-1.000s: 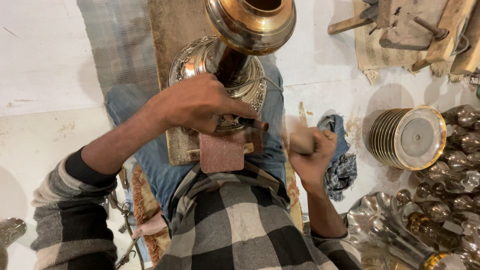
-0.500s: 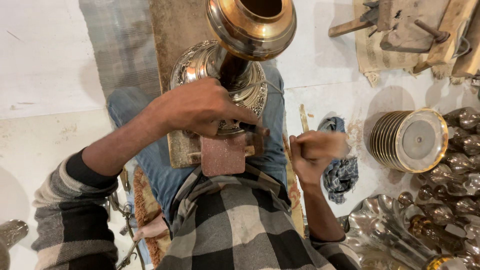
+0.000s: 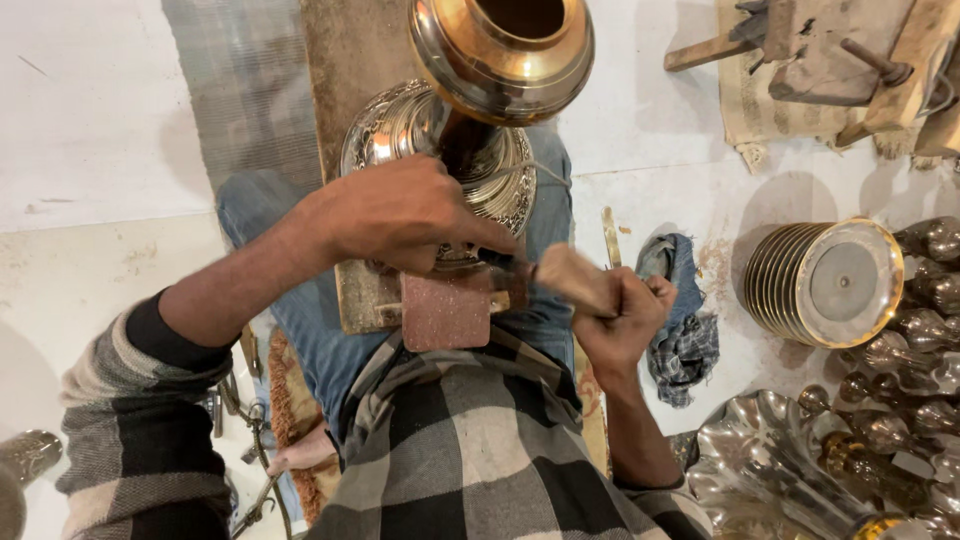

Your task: The person sits on the floor holding a chisel against the decorated body of a brass vessel and strikes the chisel with a wooden mallet to chase/engrave the pattern, periodically repositioning the chisel and wiping or brushing the surface before resuming hammering.

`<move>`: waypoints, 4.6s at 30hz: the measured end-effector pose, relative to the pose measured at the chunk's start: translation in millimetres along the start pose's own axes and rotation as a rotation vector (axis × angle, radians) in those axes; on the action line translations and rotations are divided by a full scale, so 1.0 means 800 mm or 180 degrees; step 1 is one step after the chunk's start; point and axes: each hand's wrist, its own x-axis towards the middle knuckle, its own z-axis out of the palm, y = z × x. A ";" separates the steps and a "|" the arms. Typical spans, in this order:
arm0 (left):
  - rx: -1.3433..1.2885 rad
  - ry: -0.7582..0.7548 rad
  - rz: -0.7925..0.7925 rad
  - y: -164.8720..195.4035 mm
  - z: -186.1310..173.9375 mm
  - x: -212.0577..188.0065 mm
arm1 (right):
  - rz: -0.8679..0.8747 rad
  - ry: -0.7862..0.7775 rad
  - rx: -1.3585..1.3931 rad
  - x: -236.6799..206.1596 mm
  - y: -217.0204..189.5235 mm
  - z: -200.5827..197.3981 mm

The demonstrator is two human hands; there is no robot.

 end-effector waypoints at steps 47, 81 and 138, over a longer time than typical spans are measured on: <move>0.0071 -0.0346 -0.0328 0.000 0.007 0.006 | 0.0205 -0.0059 -0.1819 -0.023 -0.011 0.016; -0.1098 0.1150 -0.0591 -0.004 0.016 -0.006 | 0.1327 -0.0272 0.0012 -0.047 -0.033 0.032; 0.0244 -0.0761 0.0318 0.008 -0.025 0.029 | 0.0092 0.0299 0.0434 -0.016 -0.017 0.046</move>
